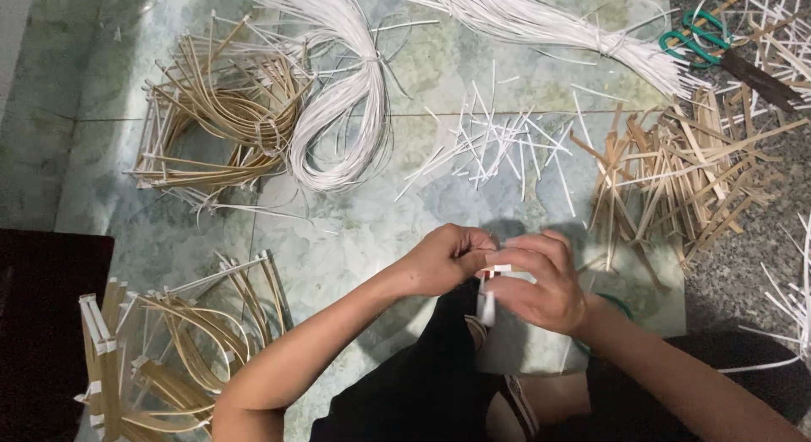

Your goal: Tying white plastic strips around curved bamboo pieces to assemble and secure a frame.

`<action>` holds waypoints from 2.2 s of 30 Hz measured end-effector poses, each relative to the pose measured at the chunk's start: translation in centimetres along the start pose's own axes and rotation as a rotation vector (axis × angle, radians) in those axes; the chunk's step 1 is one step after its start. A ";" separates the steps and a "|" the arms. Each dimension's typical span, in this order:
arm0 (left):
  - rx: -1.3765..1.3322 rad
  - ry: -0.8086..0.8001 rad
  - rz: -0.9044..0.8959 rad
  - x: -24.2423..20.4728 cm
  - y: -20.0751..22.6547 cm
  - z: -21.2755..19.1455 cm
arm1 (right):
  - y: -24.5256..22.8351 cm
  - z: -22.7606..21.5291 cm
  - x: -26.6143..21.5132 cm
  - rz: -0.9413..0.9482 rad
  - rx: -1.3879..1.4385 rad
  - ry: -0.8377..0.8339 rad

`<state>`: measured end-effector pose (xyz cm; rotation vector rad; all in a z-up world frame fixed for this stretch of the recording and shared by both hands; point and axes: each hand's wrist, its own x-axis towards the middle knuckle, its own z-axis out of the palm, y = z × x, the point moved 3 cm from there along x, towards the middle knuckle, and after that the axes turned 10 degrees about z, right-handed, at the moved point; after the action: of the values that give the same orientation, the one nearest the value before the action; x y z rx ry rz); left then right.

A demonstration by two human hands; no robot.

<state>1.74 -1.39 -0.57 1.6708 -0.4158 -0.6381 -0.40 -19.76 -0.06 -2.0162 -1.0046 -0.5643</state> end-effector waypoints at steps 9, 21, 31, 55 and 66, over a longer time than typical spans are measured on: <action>-0.204 -0.064 -0.064 -0.4 -0.1 -0.6 | 3.3 0.2 3.9 0.548 0.109 -0.289; -0.084 0.067 0.148 -1.0 1.8 -0.3 | 10.8 5.1 -3.3 1.171 0.785 -0.775; -0.031 -0.008 -0.100 0.0 -0.8 0.0 | 16.0 3.7 -15.4 0.719 0.060 -0.197; 0.092 0.003 0.023 -0.9 3.8 0.0 | 9.0 1.2 -2.2 1.252 0.457 -0.606; 0.171 -0.050 0.303 0.7 1.1 0.3 | 12.1 2.5 -6.8 1.138 0.337 -0.737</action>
<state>2.15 -2.28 0.39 1.7089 -0.7612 -0.4289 5.51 -25.31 -11.61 -2.0928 -0.1416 0.9307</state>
